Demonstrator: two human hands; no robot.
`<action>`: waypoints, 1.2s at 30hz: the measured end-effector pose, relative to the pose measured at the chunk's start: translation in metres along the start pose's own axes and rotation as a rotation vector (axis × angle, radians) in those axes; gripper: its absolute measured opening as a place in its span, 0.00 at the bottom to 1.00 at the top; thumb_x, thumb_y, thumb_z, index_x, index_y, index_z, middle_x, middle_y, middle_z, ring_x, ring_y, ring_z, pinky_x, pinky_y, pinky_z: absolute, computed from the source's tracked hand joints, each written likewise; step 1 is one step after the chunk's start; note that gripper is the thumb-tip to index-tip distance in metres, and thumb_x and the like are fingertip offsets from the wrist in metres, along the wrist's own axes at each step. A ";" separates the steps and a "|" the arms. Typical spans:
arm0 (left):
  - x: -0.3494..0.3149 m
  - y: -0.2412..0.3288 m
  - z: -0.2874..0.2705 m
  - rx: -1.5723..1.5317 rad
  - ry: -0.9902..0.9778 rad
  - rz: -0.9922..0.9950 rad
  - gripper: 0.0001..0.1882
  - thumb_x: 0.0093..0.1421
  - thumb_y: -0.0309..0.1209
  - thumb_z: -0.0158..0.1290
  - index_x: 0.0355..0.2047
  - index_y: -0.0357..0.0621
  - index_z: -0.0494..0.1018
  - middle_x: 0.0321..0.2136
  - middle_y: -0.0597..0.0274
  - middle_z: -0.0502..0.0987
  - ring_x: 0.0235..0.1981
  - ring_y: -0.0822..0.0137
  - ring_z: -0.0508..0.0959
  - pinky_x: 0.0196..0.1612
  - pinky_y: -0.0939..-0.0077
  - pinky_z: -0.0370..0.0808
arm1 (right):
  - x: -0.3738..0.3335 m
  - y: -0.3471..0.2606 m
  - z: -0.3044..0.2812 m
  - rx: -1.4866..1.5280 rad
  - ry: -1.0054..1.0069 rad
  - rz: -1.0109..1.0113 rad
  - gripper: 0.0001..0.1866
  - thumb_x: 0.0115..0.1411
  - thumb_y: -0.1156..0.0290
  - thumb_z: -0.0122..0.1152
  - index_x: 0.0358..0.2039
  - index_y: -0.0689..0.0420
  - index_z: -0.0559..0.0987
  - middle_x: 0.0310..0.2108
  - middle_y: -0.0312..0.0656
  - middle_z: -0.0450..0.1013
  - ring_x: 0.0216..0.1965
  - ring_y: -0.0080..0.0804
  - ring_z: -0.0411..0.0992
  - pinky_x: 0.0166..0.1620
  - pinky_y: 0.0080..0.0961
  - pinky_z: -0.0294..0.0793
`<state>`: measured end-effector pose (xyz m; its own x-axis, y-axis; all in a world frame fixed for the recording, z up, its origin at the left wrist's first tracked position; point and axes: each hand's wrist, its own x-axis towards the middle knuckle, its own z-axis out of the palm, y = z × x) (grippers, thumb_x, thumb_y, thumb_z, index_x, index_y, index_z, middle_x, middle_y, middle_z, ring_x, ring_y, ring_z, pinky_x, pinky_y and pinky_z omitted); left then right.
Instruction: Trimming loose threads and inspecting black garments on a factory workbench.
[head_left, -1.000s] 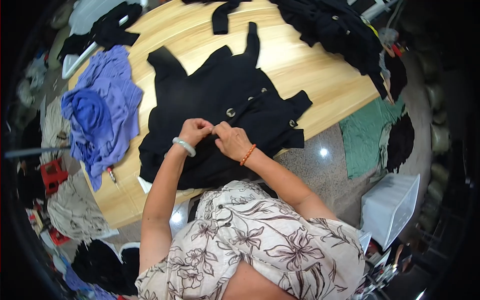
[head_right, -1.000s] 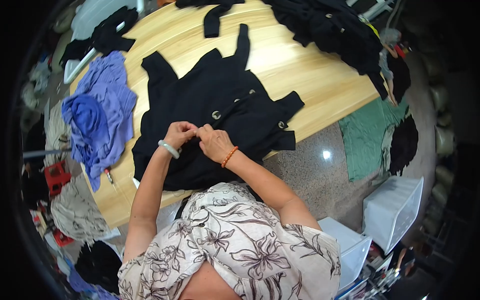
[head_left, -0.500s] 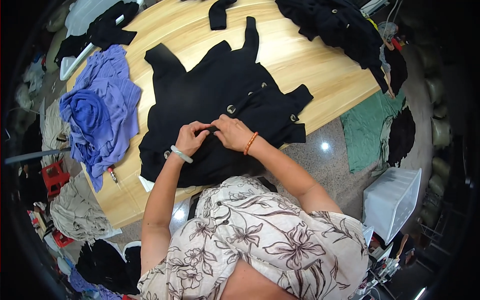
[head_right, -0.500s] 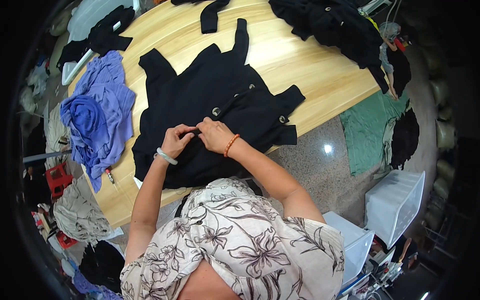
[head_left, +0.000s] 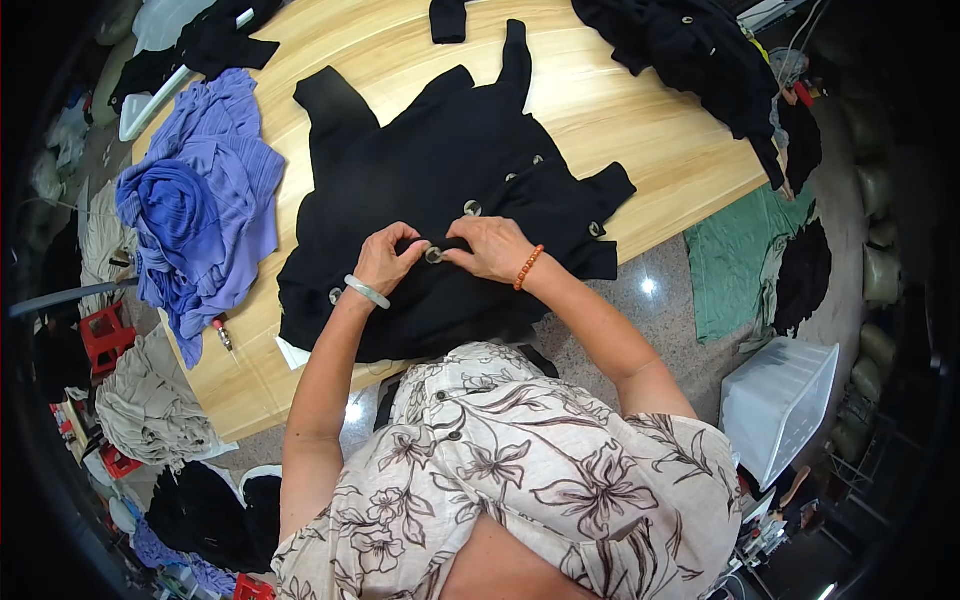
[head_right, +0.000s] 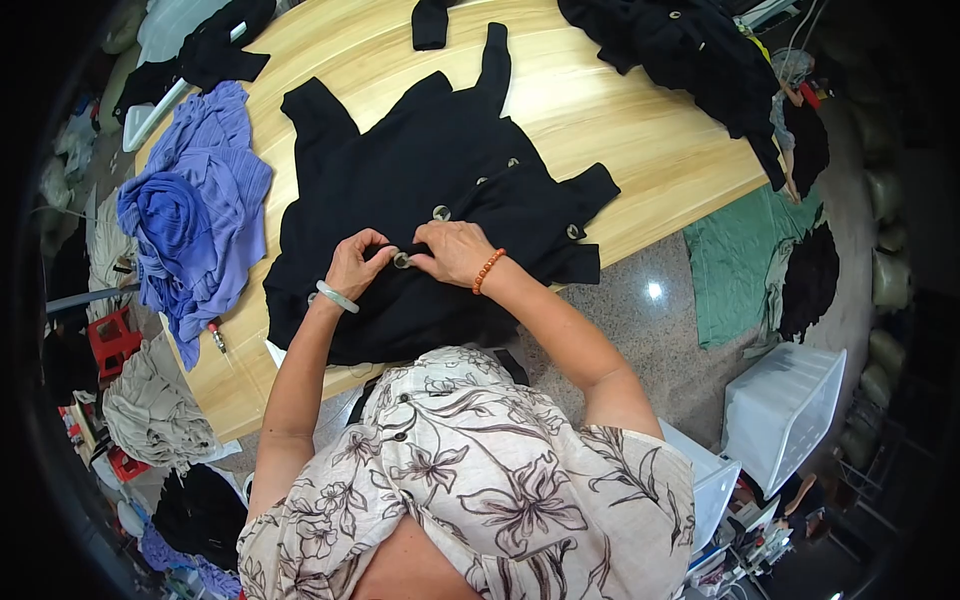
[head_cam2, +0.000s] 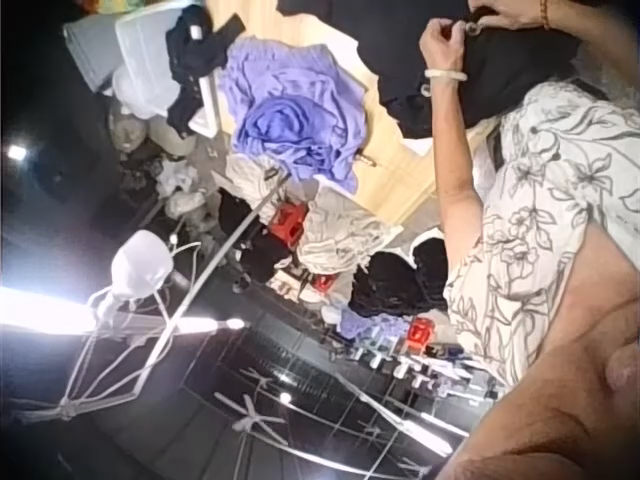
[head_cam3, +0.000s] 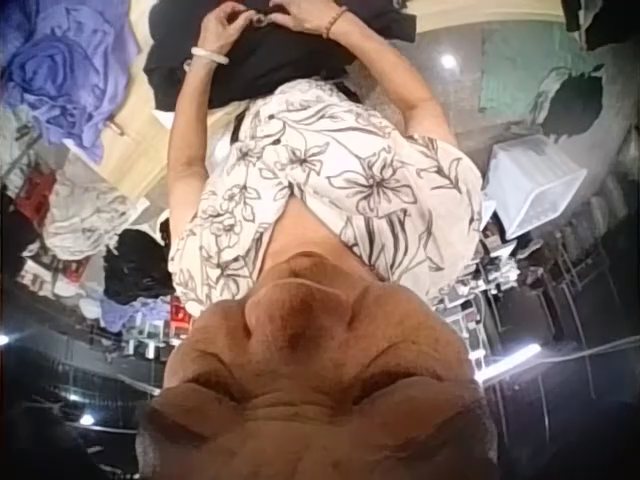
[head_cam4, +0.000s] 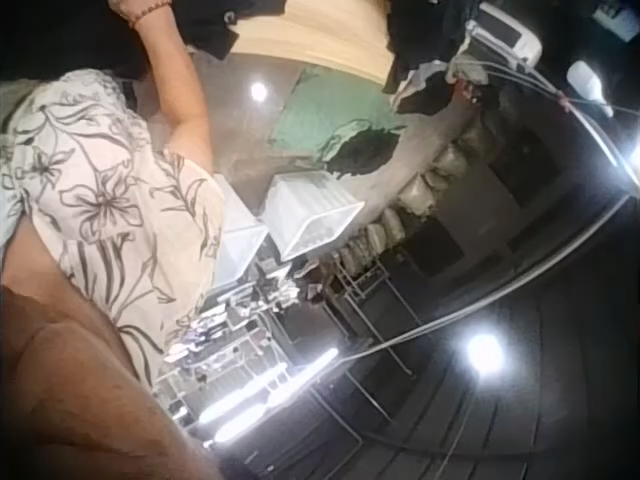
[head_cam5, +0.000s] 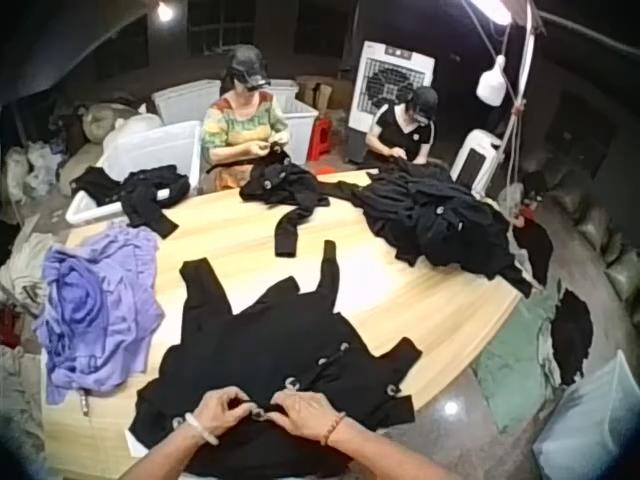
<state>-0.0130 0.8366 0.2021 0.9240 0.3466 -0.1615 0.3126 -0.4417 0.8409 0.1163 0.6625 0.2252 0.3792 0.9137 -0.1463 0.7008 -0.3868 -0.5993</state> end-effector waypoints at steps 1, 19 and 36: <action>0.002 0.003 -0.002 0.089 -0.051 -0.065 0.08 0.56 0.31 0.57 0.30 0.37 0.74 0.25 0.52 0.76 0.24 0.59 0.76 0.30 0.69 0.71 | -0.004 0.006 -0.005 -0.060 0.033 0.000 0.13 0.56 0.61 0.60 0.36 0.55 0.78 0.36 0.44 0.76 0.37 0.44 0.76 0.39 0.38 0.75; 0.085 0.030 0.060 -0.174 -0.207 -0.233 0.04 0.52 0.23 0.59 0.27 0.35 0.78 0.23 0.63 0.79 0.25 0.76 0.76 0.31 0.82 0.73 | -0.010 0.043 -0.013 -0.073 0.124 0.054 0.11 0.55 0.70 0.59 0.38 0.58 0.72 0.34 0.48 0.73 0.31 0.47 0.76 0.35 0.41 0.75; 0.070 0.043 0.040 -0.591 -0.152 -0.452 0.08 0.54 0.24 0.61 0.34 0.35 0.78 0.27 0.66 0.79 0.27 0.79 0.75 0.32 0.86 0.71 | 0.003 0.057 -0.026 0.088 0.026 -0.066 0.14 0.55 0.67 0.59 0.37 0.62 0.71 0.33 0.52 0.72 0.32 0.51 0.75 0.35 0.40 0.75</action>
<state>0.0739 0.8092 0.2064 0.7675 0.2517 -0.5895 0.5375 0.2483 0.8058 0.1728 0.6404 0.2108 0.3504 0.9328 -0.0847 0.6691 -0.3126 -0.6743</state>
